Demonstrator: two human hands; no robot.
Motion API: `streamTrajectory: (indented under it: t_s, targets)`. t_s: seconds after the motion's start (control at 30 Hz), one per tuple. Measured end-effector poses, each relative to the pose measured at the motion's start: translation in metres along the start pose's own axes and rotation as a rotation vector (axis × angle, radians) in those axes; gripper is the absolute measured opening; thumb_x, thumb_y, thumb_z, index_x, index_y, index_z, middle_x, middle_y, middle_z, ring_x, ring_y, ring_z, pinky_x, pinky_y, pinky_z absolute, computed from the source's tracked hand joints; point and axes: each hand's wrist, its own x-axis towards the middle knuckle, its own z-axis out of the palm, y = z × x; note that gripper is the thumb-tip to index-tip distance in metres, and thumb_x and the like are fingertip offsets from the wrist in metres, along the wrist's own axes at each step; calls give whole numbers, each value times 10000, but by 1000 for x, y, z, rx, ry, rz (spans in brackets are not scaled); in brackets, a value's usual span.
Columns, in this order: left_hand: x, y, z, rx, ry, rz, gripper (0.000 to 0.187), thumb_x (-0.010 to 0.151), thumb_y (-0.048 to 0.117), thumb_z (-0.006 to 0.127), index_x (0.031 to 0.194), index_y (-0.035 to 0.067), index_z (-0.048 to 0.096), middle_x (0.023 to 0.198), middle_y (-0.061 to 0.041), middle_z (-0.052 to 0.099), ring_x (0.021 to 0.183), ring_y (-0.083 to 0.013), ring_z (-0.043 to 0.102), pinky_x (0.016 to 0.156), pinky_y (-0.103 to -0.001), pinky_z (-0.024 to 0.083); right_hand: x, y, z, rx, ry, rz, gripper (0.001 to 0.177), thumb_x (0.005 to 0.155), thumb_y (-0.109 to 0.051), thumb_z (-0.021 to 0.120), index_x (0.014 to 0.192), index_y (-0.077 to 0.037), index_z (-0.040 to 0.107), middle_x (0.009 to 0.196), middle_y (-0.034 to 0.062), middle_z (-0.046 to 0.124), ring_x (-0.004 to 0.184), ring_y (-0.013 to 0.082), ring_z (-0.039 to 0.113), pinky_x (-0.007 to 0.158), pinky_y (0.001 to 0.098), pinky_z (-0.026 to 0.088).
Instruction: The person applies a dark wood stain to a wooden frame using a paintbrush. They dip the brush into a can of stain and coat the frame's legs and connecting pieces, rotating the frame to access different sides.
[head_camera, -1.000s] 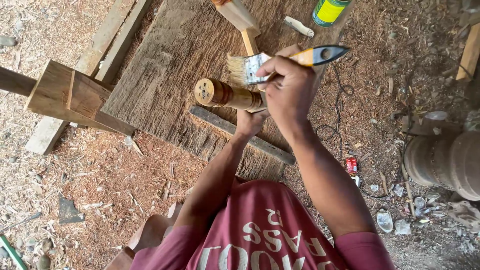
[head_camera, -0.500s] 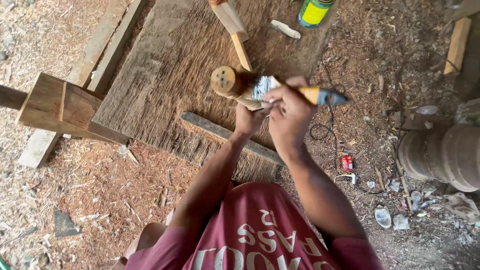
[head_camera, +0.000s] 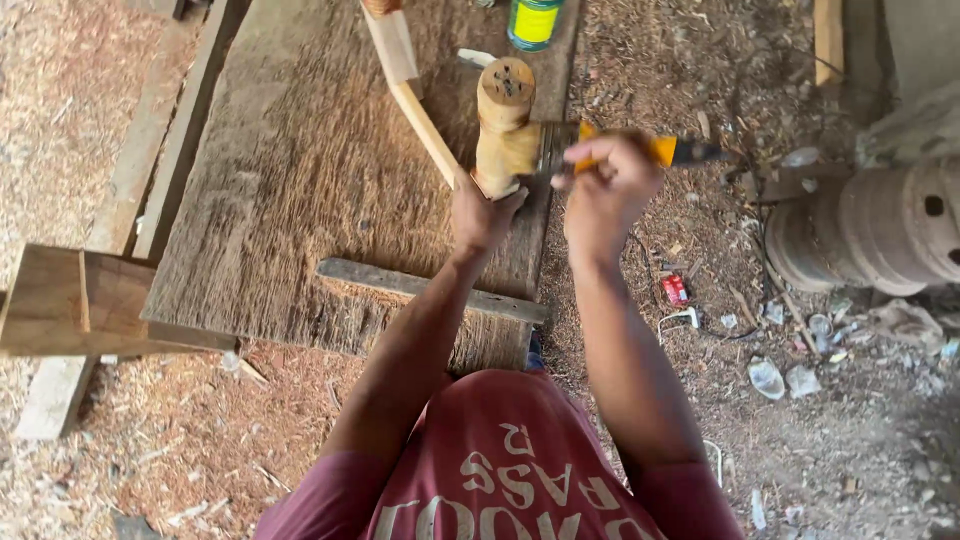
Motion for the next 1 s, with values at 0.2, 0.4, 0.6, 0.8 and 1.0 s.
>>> streamTrajectory:
  t_s: [0.2, 0.4, 0.6, 0.8, 1.0]
  targets:
    - [13, -5, 10, 160, 24, 110, 762, 694, 478, 914, 1138, 115, 413, 1005, -133, 736, 770, -291, 727, 608, -475, 608, 26, 21, 0, 61, 207, -30, 446, 660, 271, 331, 757, -48, 627, 803, 89, 599, 547, 144, 555, 371, 256, 536]
    - [9, -2, 0, 37, -1, 164, 736, 729, 416, 899, 1153, 91, 393, 973, -140, 719, 741, -267, 713, 558, -439, 614, 11, 23, -3, 107, 265, -28, 453, 705, 275, 472, 908, -60, 699, 991, 110, 662, 855, 290, 791, 560, 296, 721]
    - [7, -12, -13, 35, -144, 328, 657, 835, 178, 847, 1195, 3, 326, 1205, -353, 553, 1120, -627, 597, 985, -692, 506, -23, 49, 27, 335, 408, 279, 265, 814, 219, 546, 749, 20, 708, 787, 147, 604, 591, 220, 692, 531, 282, 685]
    - [42, -57, 5, 26, -206, 383, 790, 798, 38, 823, 1317, 19, 228, 1316, -341, 473, 1096, -653, 579, 936, -715, 517, -28, 60, 7, -356, 212, 199, 313, 740, 237, 653, 665, -59, 726, 703, 133, 648, 723, 304, 692, 644, 328, 559]
    - [32, -49, -2, 28, -196, 409, 787, 788, 6, 809, 1339, -3, 247, 1290, -389, 491, 1091, -677, 571, 932, -707, 522, 0, 9, 23, 61, 235, 172, 330, 788, 243, 534, 765, -42, 698, 742, 96, 676, 593, 143, 627, 524, 192, 573]
